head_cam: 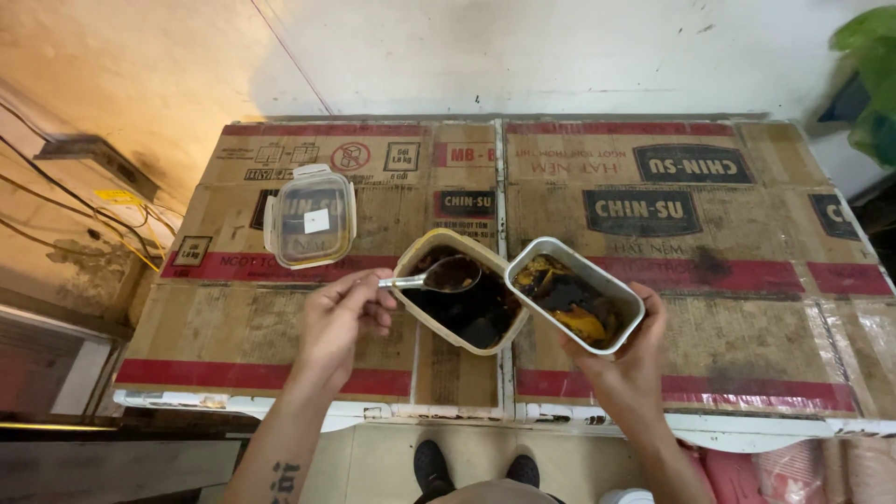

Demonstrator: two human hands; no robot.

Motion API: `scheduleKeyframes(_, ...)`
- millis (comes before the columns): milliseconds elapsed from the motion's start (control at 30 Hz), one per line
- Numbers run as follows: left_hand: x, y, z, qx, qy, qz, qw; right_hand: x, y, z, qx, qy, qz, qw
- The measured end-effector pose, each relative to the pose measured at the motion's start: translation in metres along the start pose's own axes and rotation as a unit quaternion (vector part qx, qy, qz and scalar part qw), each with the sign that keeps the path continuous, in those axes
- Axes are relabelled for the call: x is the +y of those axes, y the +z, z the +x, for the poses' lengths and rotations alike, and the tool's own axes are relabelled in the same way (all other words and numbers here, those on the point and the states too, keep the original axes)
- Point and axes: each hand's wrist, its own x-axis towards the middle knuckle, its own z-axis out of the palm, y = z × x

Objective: Transferring food items from one plastic container to another using a spoon.

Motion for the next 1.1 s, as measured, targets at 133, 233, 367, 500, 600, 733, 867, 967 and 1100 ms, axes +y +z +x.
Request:
scheduleKeyframes(133, 0.019, 0.003, -0.002, -0.023, 0.027, -0.009, 0.999, -0.003, 0.005, 0.000, -0.014, -0.008, 0.002, 1.000)
scheduleKeyframes(233, 0.032, 0.012, -0.010, -0.060, 0.076, -0.039, 0.995, -0.003, 0.010, -0.003, -0.024, -0.012, 0.007, 1.000)
scheduleKeyframes(367, 0.031, 0.031, -0.015, -0.091, 0.096, -0.031, 0.991, -0.004, 0.019, -0.008, -0.029, -0.030, 0.014, 0.999)
scheduleKeyframes(500, 0.008, 0.046, -0.017, -0.136, 0.196, 0.085, 0.967, -0.002, 0.026, -0.011, -0.054, -0.042, 0.024, 0.997)
scheduleKeyframes(600, 0.010, 0.061, -0.042, -0.102, 0.214, 0.143, 0.961, 0.004, 0.028, -0.015, -0.043, -0.024, 0.005, 0.999)
scheduleKeyframes(733, 0.010, 0.065, -0.054, -0.120, 0.393, 0.219, 0.885, 0.012, 0.027, -0.015, -0.027, -0.041, -0.010, 0.999)
scheduleKeyframes(867, 0.002, 0.062, -0.055, -0.143, 0.603, 0.307, 0.722, 0.009, 0.026, -0.013, -0.031, -0.030, -0.028, 0.999)
scheduleKeyframes(967, 0.010, 0.064, -0.069, -0.131, 0.662, 0.371, 0.638, 0.008, 0.024, -0.013, -0.026, -0.026, -0.058, 0.998)
scheduleKeyframes(1100, 0.005, 0.064, -0.069, -0.141, 0.632, 0.472, 0.599, 0.005, 0.022, -0.015, -0.024, -0.007, -0.083, 0.996)
